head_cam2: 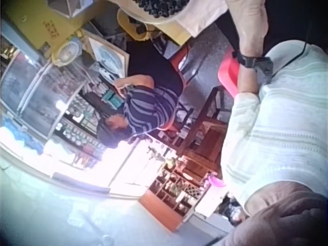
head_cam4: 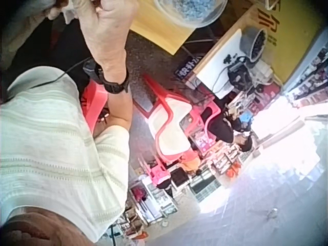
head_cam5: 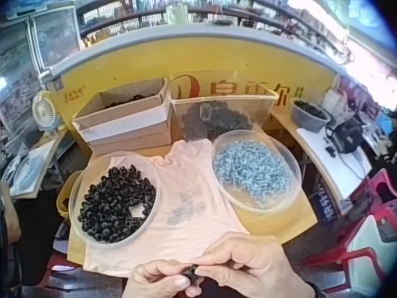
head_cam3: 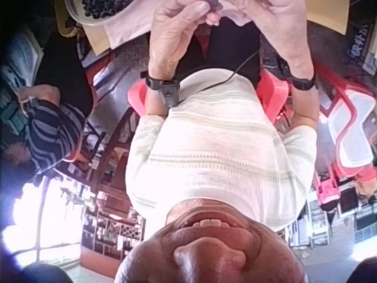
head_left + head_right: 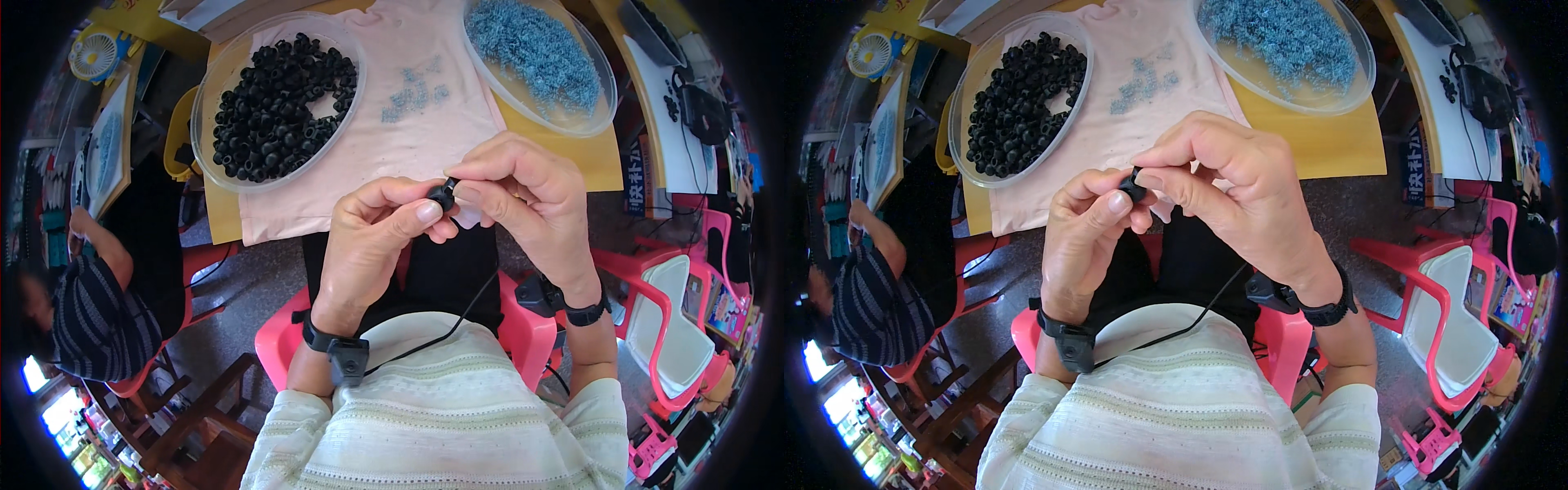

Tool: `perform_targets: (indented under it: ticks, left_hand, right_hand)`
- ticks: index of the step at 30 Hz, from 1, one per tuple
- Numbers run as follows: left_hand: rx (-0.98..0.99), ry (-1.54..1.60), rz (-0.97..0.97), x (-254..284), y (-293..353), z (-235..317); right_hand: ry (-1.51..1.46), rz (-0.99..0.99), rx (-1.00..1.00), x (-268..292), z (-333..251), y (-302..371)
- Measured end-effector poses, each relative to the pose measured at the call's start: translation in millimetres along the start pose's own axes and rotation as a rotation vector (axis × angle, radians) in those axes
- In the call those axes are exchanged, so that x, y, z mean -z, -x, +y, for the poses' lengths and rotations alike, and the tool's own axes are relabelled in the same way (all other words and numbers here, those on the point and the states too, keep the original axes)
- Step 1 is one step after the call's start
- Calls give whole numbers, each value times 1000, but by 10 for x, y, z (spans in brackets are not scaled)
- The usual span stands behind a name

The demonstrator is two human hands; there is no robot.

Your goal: Manually assembling small plastic inserts into black plastic housings at a workstation.

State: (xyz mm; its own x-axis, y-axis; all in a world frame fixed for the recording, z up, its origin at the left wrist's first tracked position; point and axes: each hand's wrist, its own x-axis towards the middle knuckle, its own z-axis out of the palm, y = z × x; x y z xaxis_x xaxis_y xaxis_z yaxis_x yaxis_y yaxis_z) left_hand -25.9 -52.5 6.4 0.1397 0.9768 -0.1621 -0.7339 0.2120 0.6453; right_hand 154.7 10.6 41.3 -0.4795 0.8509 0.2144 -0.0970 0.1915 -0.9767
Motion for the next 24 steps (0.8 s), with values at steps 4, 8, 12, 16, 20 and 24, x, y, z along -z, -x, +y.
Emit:
perform_targets:
  ticks: [4,8,12,16,20,24]
  left_hand:
    - [-29,-92,21,-33,-9,-9]
    - [168,152,-42,79,-66,-53]
    - [192,206,-48,124,-88,-116]
    - [99,37,-5,50,-110,-75]
    - [106,96,-31,84,-127,-68]
    - [120,95,-29,78,-137,-76]
  right_hand:
    - [28,6,43,4,76,13]
    - [3,-7,-24,11,123,26]
    - [-171,-24,-211,50,144,55]
    - [-163,24,-121,16,144,59]
    - [-84,33,-36,11,168,59]
    - [-48,26,3,36,186,75]
